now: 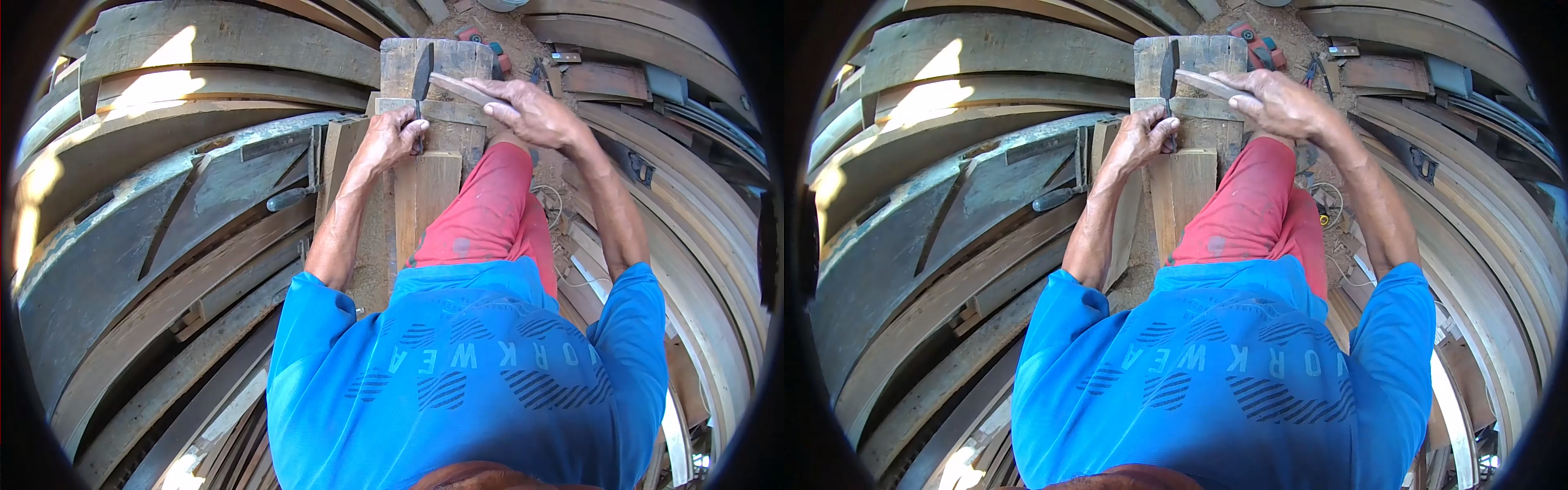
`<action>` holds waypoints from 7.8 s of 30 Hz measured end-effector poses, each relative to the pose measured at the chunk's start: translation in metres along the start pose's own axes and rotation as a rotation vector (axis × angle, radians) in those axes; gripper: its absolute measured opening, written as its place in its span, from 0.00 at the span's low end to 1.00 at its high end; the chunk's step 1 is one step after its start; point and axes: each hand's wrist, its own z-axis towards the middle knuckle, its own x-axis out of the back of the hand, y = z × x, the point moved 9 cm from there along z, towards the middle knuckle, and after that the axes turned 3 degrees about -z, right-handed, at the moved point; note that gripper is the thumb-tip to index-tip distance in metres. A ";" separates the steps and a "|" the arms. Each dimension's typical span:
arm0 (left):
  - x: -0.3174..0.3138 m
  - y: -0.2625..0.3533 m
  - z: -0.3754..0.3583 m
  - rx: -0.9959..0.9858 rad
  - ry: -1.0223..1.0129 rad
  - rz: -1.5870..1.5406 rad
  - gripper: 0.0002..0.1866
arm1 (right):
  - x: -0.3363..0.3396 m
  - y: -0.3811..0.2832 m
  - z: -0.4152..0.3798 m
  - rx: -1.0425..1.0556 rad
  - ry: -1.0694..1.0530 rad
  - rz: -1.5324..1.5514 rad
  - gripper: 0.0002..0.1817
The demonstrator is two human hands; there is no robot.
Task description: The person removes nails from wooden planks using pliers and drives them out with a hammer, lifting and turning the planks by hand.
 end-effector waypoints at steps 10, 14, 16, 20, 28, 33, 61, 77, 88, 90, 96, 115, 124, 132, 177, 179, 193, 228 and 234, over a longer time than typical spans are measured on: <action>-0.001 0.001 -0.007 -0.011 0.005 0.019 0.14 | 0.006 0.006 0.010 -0.148 -0.134 0.025 0.31; -0.003 -0.001 -0.003 -0.018 -0.006 0.072 0.16 | 0.010 0.001 0.019 0.098 0.010 -0.037 0.31; -0.003 -0.002 -0.003 -0.054 0.005 0.079 0.16 | 0.008 -0.011 0.020 0.252 -0.004 -0.066 0.31; -0.004 -0.002 -0.005 -0.059 0.016 0.068 0.15 | 0.032 -0.016 0.021 -0.219 -0.108 0.167 0.29; -0.004 0.002 -0.006 -0.144 0.025 0.084 0.13 | 0.014 -0.008 0.018 -0.013 -0.048 -0.040 0.30; -0.002 0.016 -0.013 -0.172 0.047 0.222 0.11 | 0.014 -0.008 0.004 -0.089 -0.137 0.010 0.32; 0.003 0.033 -0.031 -0.165 0.060 0.035 0.10 | 0.033 -0.007 -0.049 -0.388 0.247 0.539 0.33; -0.014 -0.001 0.007 0.080 -0.095 -0.031 0.16 | 0.019 -0.002 -0.014 0.023 0.133 -0.027 0.30; -0.015 -0.004 0.004 0.018 -0.115 -0.036 0.16 | -0.001 0.005 0.000 0.099 0.011 -0.094 0.31; -0.017 -0.007 0.003 0.026 -0.114 -0.038 0.16 | 0.009 0.008 0.003 -0.130 -0.090 0.080 0.30; -0.012 0.001 0.002 -0.015 -0.093 -0.049 0.17 | 0.012 0.002 0.009 -0.101 -0.055 0.018 0.31; 0.017 0.031 -0.066 -0.467 0.338 -0.072 0.01 | 0.003 0.011 -0.058 -0.402 0.176 0.365 0.32; -0.028 0.035 -0.076 -0.429 0.107 0.580 0.22 | -0.019 0.007 -0.084 -0.460 0.220 0.530 0.32; -0.029 0.035 -0.083 -0.624 0.145 0.568 0.21 | -0.022 0.000 -0.102 -0.450 0.281 0.574 0.32; 0.012 0.018 -0.054 -0.210 0.354 0.057 0.12 | -0.023 -0.097 -0.124 -0.138 0.355 0.147 0.30; 0.008 0.018 -0.056 -0.264 0.379 0.090 0.09 | -0.014 -0.112 -0.123 -0.086 0.393 0.176 0.30; -0.012 0.048 -0.073 -0.586 0.346 0.335 0.06 | -0.022 -0.121 -0.101 -0.197 0.117 -0.380 0.31; 0.036 -0.051 -0.052 0.005 0.493 -0.377 0.15 | -0.048 -0.062 -0.133 -0.310 0.411 0.346 0.29; 0.047 -0.014 -0.079 -0.160 0.571 -0.040 0.09 | -0.064 -0.046 -0.144 -0.399 0.393 0.467 0.32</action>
